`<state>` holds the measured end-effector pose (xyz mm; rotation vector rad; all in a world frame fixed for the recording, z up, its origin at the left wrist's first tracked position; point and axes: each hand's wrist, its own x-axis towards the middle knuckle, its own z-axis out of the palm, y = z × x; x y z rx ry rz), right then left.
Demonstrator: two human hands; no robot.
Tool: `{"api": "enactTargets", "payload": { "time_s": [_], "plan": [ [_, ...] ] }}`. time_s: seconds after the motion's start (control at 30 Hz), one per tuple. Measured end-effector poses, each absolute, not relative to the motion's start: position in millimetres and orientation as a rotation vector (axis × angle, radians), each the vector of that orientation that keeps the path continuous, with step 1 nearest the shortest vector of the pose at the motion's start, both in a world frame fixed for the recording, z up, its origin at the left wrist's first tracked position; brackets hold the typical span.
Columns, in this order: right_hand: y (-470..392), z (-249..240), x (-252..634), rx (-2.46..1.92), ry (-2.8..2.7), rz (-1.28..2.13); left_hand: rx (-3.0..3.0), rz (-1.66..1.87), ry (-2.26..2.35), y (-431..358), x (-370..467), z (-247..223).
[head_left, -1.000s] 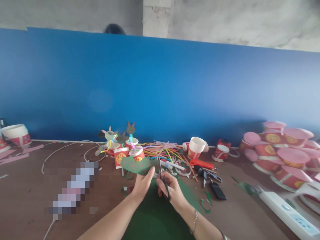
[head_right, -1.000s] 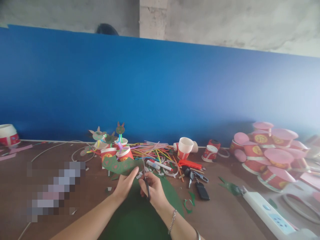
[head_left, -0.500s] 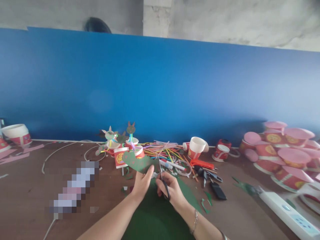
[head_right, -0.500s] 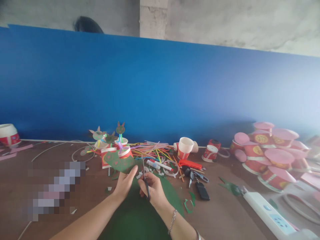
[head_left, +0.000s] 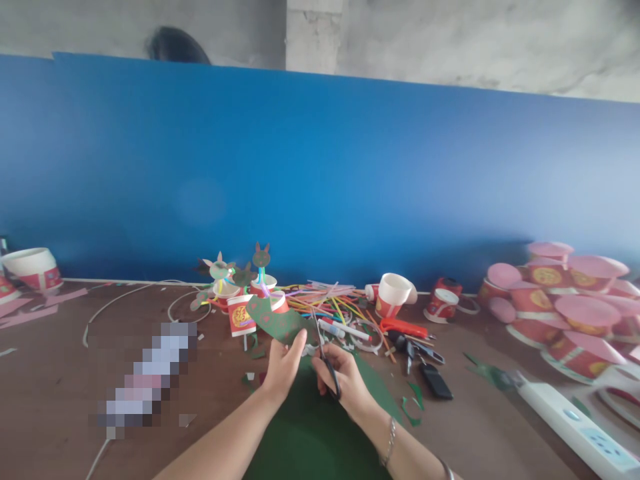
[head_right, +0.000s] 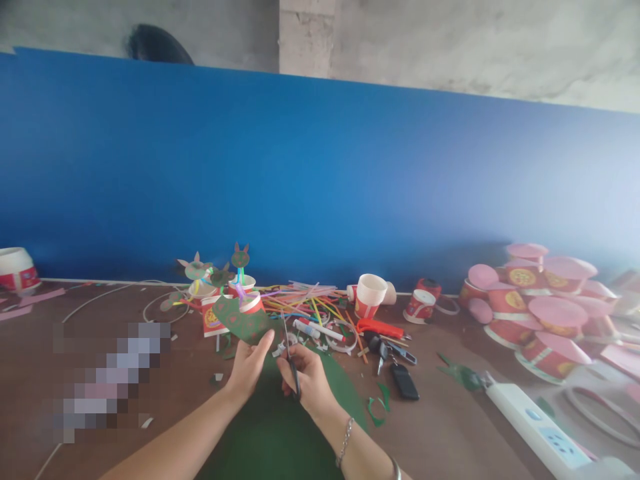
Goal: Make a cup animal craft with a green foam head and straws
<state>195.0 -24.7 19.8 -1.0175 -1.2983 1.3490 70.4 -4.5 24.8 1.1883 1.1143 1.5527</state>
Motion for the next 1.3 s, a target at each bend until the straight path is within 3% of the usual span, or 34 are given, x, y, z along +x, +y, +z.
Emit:
{"api": "enactTargets", "payload": {
  "time_s": [1.3],
  "plan": [
    [-23.9, 20.2, 194.0, -1.135, -1.266, 1.332, 1.216, 1.627, 1.015, -1.2, 68.2, 21.5]
  ]
}}
